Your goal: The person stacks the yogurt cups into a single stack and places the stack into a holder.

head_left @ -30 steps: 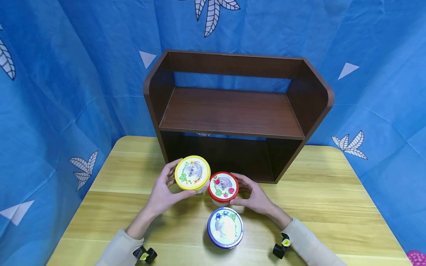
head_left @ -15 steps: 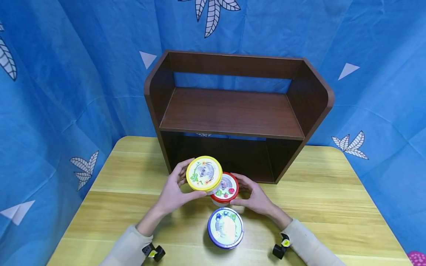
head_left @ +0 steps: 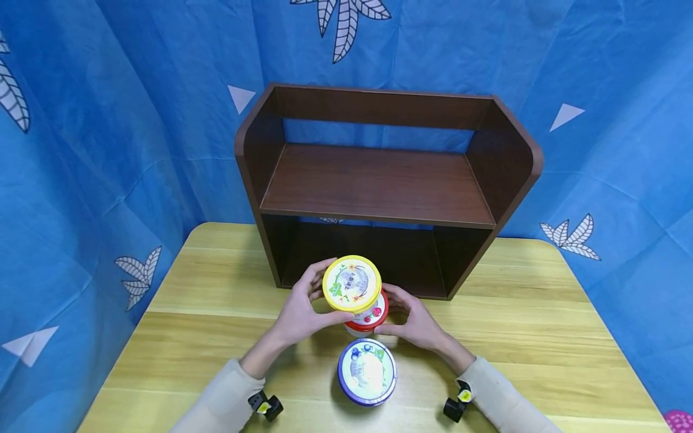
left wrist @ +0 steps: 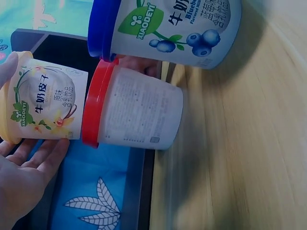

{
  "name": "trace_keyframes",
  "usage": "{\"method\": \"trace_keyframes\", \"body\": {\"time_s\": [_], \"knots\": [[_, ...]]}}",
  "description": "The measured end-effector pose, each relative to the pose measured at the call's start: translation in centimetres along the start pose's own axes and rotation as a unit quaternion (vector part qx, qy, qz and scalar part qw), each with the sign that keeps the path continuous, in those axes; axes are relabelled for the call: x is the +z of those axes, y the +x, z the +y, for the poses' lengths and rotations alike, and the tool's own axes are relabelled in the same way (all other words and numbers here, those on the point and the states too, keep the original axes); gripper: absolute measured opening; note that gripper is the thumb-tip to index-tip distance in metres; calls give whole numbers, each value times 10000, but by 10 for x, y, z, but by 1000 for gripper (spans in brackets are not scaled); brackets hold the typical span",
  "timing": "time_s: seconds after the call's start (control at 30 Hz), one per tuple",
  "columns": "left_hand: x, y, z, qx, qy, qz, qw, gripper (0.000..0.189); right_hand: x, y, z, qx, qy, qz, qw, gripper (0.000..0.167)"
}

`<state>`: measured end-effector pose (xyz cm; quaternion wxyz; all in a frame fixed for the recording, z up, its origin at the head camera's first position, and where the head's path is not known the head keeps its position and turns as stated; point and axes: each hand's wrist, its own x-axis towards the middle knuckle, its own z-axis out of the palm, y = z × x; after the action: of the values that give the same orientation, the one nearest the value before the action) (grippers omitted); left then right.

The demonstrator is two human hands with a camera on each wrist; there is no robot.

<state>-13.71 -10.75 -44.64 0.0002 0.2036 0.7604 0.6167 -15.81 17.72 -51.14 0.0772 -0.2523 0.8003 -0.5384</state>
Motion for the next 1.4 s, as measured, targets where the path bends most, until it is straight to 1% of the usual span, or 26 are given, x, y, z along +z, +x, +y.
{"method": "trace_keyframes", "body": {"time_s": [0.3, 0.4, 0.57, 0.77, 0.97, 1.2, 1.4], "knots": [[8, 5, 0, -97, 155, -110, 9998, 95, 1, -1, 1, -11, -27, 29, 10000, 77], [9, 6, -1, -162, 219, -123, 9996, 94, 1, -1, 2, -44, -46, 35, 10000, 76], [10, 9, -1, -184, 259, -148, 9994, 93, 1, -1, 1, -77, -47, 45, 9999, 76], [10, 13, -3, -201, 303, -225, 9991, 92, 1, -1, -1, -19, -67, 50, 10000, 75], [12, 16, 1, -290, 445, -312, 9981, 93, 0, -1, -2, -22, -13, 28, 10000, 74], [14, 19, 5, -266, 670, -424, 9965, 91, 0, 0, -1, -1, -29, 47, 10000, 72], [14, 21, 5, -275, 759, -475, 9956, 93, 0, 0, 1, -17, -33, 61, 10000, 72]]}}
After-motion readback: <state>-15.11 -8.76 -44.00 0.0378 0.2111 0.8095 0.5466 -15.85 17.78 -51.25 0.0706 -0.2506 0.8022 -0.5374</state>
